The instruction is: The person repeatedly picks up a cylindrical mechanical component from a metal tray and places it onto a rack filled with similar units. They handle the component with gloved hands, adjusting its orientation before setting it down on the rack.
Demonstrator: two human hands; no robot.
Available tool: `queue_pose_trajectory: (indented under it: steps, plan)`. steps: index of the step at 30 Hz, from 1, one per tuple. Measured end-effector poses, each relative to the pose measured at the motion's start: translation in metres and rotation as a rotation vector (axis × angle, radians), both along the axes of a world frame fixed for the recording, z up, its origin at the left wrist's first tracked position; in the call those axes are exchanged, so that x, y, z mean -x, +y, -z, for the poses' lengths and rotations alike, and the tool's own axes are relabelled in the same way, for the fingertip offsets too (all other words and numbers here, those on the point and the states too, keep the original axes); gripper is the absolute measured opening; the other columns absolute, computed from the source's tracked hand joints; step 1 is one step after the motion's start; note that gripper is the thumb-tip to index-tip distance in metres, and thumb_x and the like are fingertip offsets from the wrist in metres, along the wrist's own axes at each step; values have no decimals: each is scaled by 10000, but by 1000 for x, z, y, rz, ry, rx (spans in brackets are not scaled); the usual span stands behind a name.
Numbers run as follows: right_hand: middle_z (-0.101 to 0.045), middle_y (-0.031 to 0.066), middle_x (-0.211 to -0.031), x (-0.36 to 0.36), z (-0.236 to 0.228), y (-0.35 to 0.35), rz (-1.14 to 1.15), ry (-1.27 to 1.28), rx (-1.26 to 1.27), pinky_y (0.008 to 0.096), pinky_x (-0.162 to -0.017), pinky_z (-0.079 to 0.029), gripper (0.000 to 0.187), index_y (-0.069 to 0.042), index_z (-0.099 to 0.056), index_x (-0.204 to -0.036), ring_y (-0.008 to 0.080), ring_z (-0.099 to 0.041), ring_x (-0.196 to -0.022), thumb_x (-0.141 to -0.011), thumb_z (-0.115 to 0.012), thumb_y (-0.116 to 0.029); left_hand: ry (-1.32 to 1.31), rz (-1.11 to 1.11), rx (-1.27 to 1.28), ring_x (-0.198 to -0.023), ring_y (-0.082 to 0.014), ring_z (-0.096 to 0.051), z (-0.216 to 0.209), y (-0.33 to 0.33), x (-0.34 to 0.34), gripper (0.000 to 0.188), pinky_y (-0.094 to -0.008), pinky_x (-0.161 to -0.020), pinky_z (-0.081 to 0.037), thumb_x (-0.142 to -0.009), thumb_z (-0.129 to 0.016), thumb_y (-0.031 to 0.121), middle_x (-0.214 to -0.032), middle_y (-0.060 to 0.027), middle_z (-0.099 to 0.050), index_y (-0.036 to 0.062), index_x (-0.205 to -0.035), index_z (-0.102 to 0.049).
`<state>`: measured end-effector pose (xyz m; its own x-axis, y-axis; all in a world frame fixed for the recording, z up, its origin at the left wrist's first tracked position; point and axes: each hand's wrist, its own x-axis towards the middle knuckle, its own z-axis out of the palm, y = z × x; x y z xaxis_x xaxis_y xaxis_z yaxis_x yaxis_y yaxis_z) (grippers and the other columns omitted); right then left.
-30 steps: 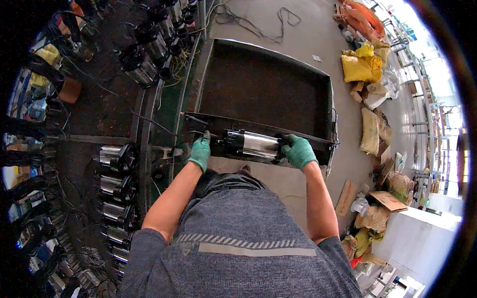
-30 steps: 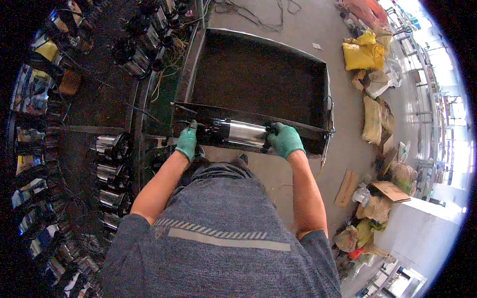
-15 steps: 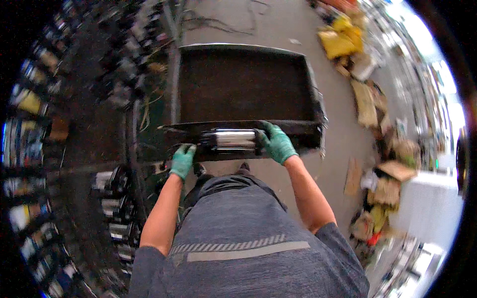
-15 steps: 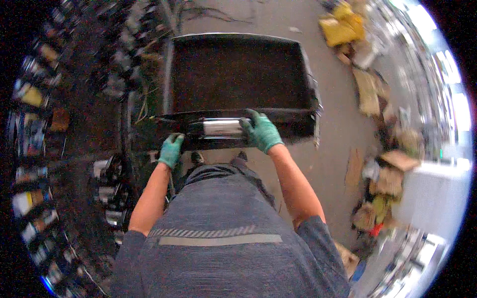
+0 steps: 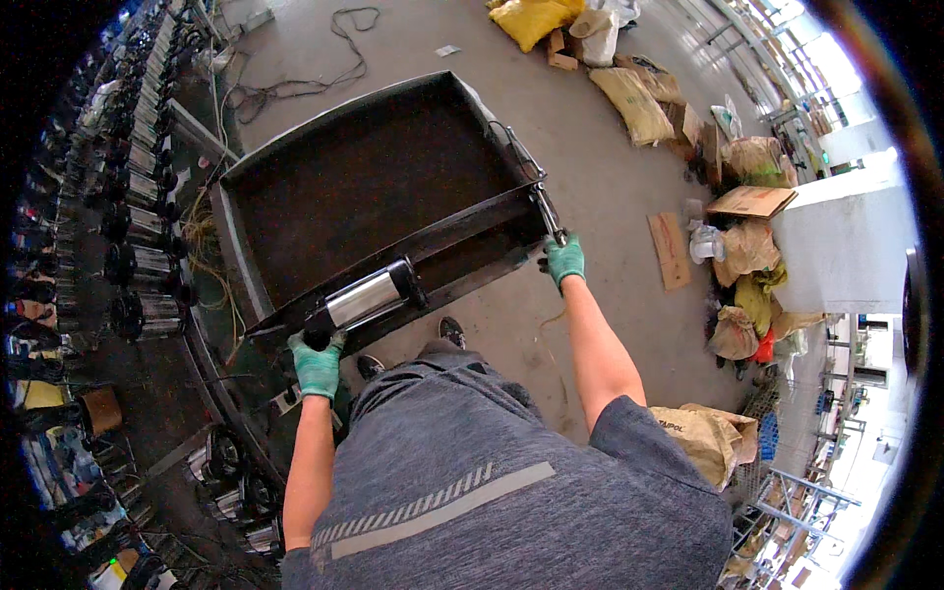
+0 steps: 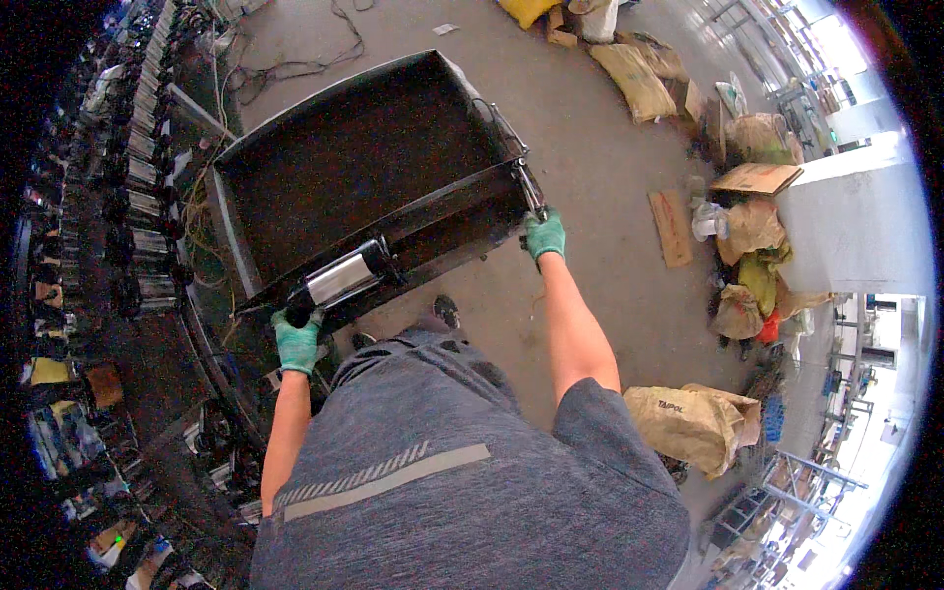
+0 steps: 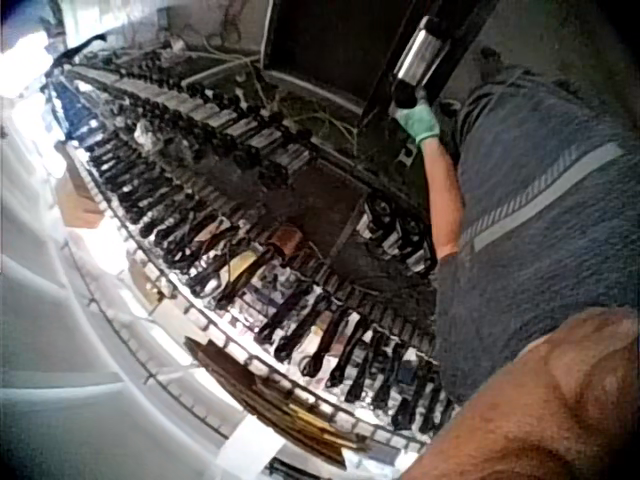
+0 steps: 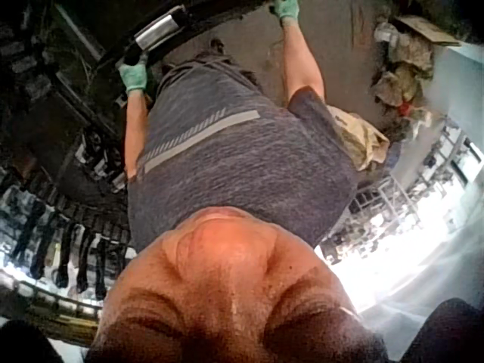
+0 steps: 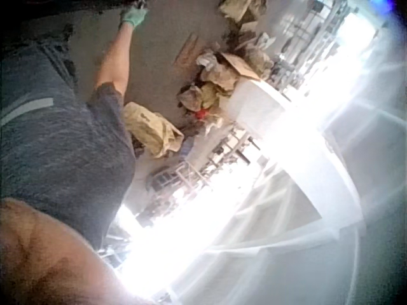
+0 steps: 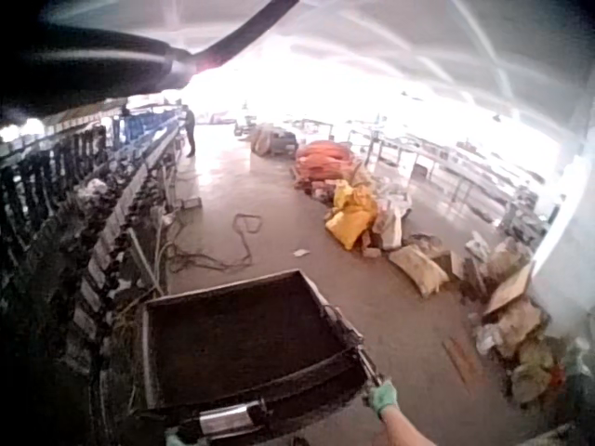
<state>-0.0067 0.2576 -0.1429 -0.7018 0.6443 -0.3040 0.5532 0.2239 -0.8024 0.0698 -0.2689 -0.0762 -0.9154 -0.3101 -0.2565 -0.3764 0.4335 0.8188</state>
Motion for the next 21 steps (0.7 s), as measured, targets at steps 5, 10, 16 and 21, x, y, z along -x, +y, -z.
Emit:
queue_pose_trajectory:
  steps: [5,10,16,21]
  plan:
    - [-688,79,-889,24,12,-17,62,215,223,342,-548,-534,315,-47,-631,-1146,172,-617,-648,-914,-745,-227,4,15,98,-1018,-271,-638,4,-7,1,726,-387,-939,-513,-764,-916,280,-1144,-176,-663,-39,-1260,-491]
    - [-623,25,-703,38,-20,-49,153,283,316,298,-435,-416,89,-89,-644,-976,114,-519,-496,-982,-661,-176,-76,20,123,-975,-278,-667,0,-11,2,716,-392,-907,-532,-762,-916,293,-1090,-172,-696,-41,-1245,-506]
    - [-654,-9,-864,-8,-91,-119,-556,162,437,268,-568,-462,202,-84,-689,-1184,76,-551,-679,-1008,-618,-156,-77,76,190,-1020,-308,-677,-5,-14,4,750,-393,-925,-532,-767,-909,350,-1132,-196,-700,-53,-1246,-498]
    - [-720,67,-992,-2,-57,-142,-840,45,321,302,-780,-519,219,-50,-669,-1204,144,-620,-850,-1014,-600,-134,-120,54,78,-1036,-319,-677,20,-24,5,779,-399,-933,-531,-773,-903,363,-1138,-208,-696,-58,-1270,-475]
